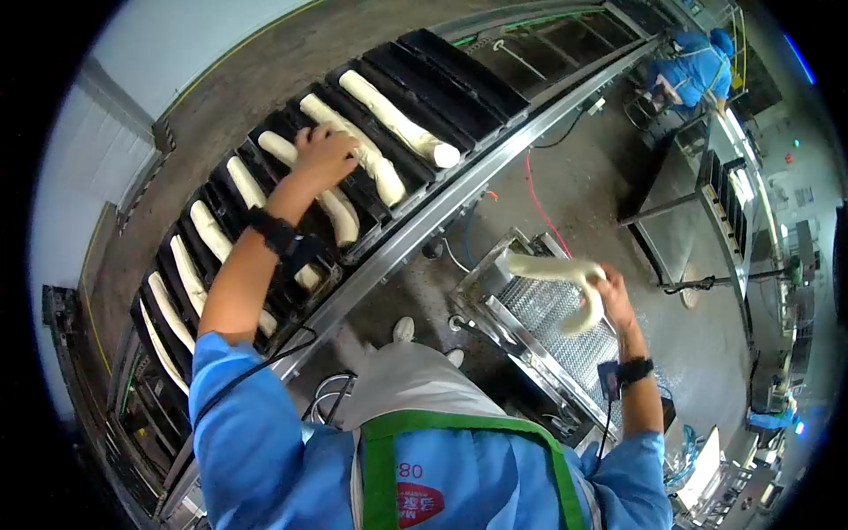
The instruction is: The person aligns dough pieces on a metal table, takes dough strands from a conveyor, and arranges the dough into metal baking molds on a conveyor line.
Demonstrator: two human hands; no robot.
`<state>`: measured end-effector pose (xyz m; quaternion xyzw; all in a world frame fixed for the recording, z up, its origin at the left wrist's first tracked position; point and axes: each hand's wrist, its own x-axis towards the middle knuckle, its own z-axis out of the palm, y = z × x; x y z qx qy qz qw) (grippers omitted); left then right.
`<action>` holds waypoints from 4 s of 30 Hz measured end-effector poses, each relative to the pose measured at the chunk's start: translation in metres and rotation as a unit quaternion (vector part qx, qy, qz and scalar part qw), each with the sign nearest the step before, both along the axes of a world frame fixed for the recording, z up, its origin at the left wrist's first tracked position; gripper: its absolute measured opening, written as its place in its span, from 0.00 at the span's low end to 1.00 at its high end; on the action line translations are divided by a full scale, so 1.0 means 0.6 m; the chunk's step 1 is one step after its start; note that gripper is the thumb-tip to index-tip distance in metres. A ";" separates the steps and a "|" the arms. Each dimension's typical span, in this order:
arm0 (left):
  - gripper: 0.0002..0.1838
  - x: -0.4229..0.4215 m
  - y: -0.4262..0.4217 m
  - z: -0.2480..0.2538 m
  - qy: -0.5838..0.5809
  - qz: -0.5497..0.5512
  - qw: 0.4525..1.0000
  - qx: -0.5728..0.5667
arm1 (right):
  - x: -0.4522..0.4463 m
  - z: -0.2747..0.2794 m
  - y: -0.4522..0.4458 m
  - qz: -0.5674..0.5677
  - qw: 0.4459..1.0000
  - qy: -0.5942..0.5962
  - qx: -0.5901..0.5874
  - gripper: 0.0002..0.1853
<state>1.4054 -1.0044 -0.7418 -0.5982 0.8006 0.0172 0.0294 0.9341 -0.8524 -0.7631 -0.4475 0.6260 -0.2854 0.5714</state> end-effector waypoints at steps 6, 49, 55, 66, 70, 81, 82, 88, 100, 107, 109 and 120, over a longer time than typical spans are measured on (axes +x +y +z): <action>0.17 -0.111 -0.112 -0.058 -0.070 -0.023 0.992 0.100 | 0.141 0.138 -0.240 0.068 0.968 -0.188 -0.150 0.19; 0.21 -0.217 -0.066 -0.157 0.058 0.211 0.967 0.131 | -0.269 0.216 -0.335 -0.134 0.921 0.068 -0.358 0.22; 0.12 -0.283 -0.102 -0.126 -0.018 0.208 0.974 -0.085 | -0.060 0.204 -0.491 -0.077 0.890 0.009 -0.450 0.15; 0.15 -0.317 -0.142 -0.192 -0.007 0.185 0.980 0.068 | 0.056 -0.211 -0.576 0.347 0.798 0.146 -0.471 0.25; 0.15 -0.327 -0.115 -0.159 0.025 0.213 0.970 0.117 | -0.064 -0.252 -0.579 0.340 0.825 0.166 -0.420 0.18; 0.15 -0.190 -0.450 -0.216 0.057 0.255 0.965 0.017 | -0.211 -0.296 -0.561 0.367 0.905 0.098 -0.193 0.14; 0.17 -0.172 -0.485 -0.226 0.052 0.276 0.959 0.041 | -0.213 -0.291 -0.559 0.378 0.903 0.111 -0.171 0.15; 0.39 -0.119 -0.476 -0.249 0.368 0.519 0.768 0.067 | -0.245 -0.282 -0.521 0.344 0.930 0.073 -0.111 0.14; 0.34 -0.102 -0.302 -0.212 0.588 0.565 0.564 0.127 | -0.233 -0.333 -0.565 0.318 0.945 0.036 -0.069 0.14; 0.40 -0.165 -0.175 -0.188 0.581 0.510 0.553 0.311 | -0.290 -0.337 -0.584 0.277 0.950 0.073 -0.121 0.14; 0.42 -0.158 -0.161 -0.193 0.532 0.536 0.562 0.337 | -0.325 -0.296 -0.599 0.312 0.942 0.112 -0.048 0.16; 0.29 -0.345 -0.431 -0.201 0.421 0.229 0.867 0.136 | -0.481 -0.372 -0.394 0.068 0.876 0.455 -0.144 0.23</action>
